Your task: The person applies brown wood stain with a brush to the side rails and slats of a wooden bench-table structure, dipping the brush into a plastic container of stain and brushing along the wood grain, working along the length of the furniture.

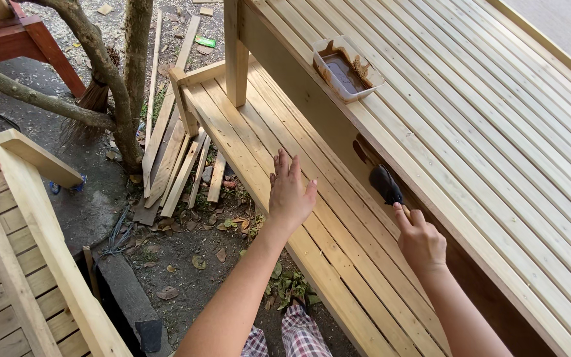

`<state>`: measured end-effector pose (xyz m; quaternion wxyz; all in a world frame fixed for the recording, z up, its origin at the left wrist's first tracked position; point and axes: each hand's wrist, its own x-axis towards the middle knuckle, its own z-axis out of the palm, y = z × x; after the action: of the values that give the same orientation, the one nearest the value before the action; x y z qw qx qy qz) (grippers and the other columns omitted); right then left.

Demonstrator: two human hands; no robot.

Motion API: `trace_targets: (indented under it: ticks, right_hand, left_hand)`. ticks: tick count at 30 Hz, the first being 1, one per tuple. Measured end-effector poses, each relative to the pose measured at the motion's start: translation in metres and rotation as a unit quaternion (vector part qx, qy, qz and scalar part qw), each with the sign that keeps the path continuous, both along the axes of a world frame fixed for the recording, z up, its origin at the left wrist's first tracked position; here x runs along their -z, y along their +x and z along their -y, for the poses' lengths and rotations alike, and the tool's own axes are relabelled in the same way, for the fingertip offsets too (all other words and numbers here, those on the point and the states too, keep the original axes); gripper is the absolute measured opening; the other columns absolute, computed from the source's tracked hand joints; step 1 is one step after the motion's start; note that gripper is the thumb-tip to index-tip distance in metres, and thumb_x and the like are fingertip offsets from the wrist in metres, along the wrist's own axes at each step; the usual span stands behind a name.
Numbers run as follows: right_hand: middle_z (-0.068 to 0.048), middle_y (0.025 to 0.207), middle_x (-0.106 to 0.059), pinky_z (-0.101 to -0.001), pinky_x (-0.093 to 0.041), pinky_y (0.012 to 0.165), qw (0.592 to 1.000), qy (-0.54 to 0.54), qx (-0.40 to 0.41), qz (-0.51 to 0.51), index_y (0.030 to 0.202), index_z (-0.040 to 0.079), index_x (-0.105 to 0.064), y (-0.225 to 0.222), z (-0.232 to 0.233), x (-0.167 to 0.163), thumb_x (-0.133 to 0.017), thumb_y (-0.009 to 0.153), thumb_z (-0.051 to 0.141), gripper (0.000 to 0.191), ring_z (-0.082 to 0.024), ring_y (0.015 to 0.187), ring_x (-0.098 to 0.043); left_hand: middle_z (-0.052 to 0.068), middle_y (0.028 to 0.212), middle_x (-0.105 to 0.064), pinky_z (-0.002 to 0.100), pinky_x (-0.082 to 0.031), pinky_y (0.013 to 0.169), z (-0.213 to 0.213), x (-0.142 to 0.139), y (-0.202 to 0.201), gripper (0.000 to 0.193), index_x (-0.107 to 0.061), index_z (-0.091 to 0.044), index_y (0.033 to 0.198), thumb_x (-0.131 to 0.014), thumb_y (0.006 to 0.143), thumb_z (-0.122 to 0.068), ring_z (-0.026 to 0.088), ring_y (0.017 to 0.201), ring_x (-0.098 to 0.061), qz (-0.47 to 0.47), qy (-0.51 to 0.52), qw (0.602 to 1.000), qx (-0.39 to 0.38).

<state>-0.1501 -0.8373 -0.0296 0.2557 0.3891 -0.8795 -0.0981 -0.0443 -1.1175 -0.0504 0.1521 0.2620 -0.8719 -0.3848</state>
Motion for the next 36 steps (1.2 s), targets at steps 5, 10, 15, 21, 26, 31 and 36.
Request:
trace_targets:
  ticks: [5, 10, 15, 21, 26, 31, 36]
  right_hand:
    - [-0.006, 0.098, -0.064, -0.0393, -0.058, 0.049, 0.999, -0.002, -0.002, 0.052, 0.136, 0.026, -0.066, -0.014, 0.105, -0.01, -0.063, 0.086, 0.005, 0.054, -0.025, 0.064, -0.069]
    - [-0.007, 0.105, -0.065, -0.0363, -0.059, 0.051, 0.999, 0.043, 0.006, 0.027, 0.138, 0.025, -0.063, -0.016, 0.153, -0.015, -0.062, 0.091, 0.009, 0.05, -0.024, 0.065, -0.07]
    - [-0.002, 0.095, -0.066, -0.0303, -0.055, 0.044, 0.993, 0.113, -0.022, -0.015, 0.14, 0.028, -0.064, -0.011, 0.038, -0.008, -0.061, 0.097, 0.009, 0.047, -0.017, 0.058, -0.066]
    - [0.002, 0.097, -0.069, -0.0242, -0.049, 0.042, 0.963, 0.261, 0.021, 0.067, 0.134, 0.041, -0.063, -0.012, -0.101, -0.043, -0.051, 0.105, 0.024, 0.036, -0.012, 0.058, -0.065]
    - [0.0, 0.101, -0.07, -0.0261, -0.051, 0.046, 0.946, 0.318, -0.007, 0.06, 0.122, 0.042, -0.069, -0.052, -0.049, -0.074, -0.059, 0.095, 0.023, 0.035, -0.014, 0.068, -0.068]
    - [-0.004, 0.098, -0.069, -0.0315, -0.056, 0.057, 0.956, 0.284, -0.026, 0.072, 0.117, 0.034, -0.072, -0.079, 0.097, -0.077, -0.059, 0.1, 0.025, 0.023, -0.021, 0.082, -0.07]
    - [-0.006, 0.093, -0.066, -0.031, -0.056, 0.052, 0.947, 0.312, -0.069, 0.023, 0.123, 0.021, -0.068, -0.076, 0.114, -0.08, -0.057, 0.099, 0.022, 0.027, -0.019, 0.073, -0.07]
  left_hand:
    - [0.028, 0.167, -0.008, 0.054, -0.019, 0.122, -0.008, -0.002, 0.01, 0.077, -0.028, 0.003, 0.154, -0.061, 0.094, -0.031, 0.04, 0.156, -0.011, 0.032, 0.005, 0.999, 0.012]
    - [0.028, 0.167, -0.005, 0.053, -0.015, 0.123, -0.02, -0.002, 0.016, 0.077, -0.025, 0.003, 0.156, -0.058, 0.097, -0.033, 0.039, 0.155, -0.008, 0.049, -0.005, 0.999, 0.012]
    - [0.027, 0.167, -0.004, 0.052, -0.015, 0.124, -0.041, 0.0, 0.02, 0.077, -0.024, 0.003, 0.156, -0.058, 0.098, -0.033, 0.038, 0.156, -0.007, 0.046, 0.004, 0.999, 0.029]
    - [0.026, 0.167, -0.007, 0.052, -0.016, 0.124, -0.079, 0.0, 0.021, 0.076, -0.027, 0.002, 0.156, -0.059, 0.097, -0.035, 0.037, 0.157, -0.008, 0.013, 0.011, 0.999, 0.05]
    - [0.025, 0.168, -0.008, 0.052, -0.018, 0.123, -0.094, 0.002, 0.021, 0.075, -0.029, 0.001, 0.155, -0.059, 0.096, -0.034, 0.038, 0.156, -0.01, -0.007, 0.022, 0.999, 0.046]
    - [0.025, 0.168, -0.008, 0.052, -0.019, 0.122, -0.085, 0.002, 0.012, 0.075, -0.029, 0.002, 0.155, -0.059, 0.096, -0.034, 0.038, 0.156, -0.01, 0.003, 0.022, 0.998, 0.053]
    - [0.024, 0.168, -0.01, 0.052, -0.018, 0.123, -0.073, 0.001, 0.003, 0.074, -0.03, 0.001, 0.156, -0.059, 0.096, -0.032, 0.038, 0.157, -0.011, -0.016, 0.043, 0.998, 0.037]
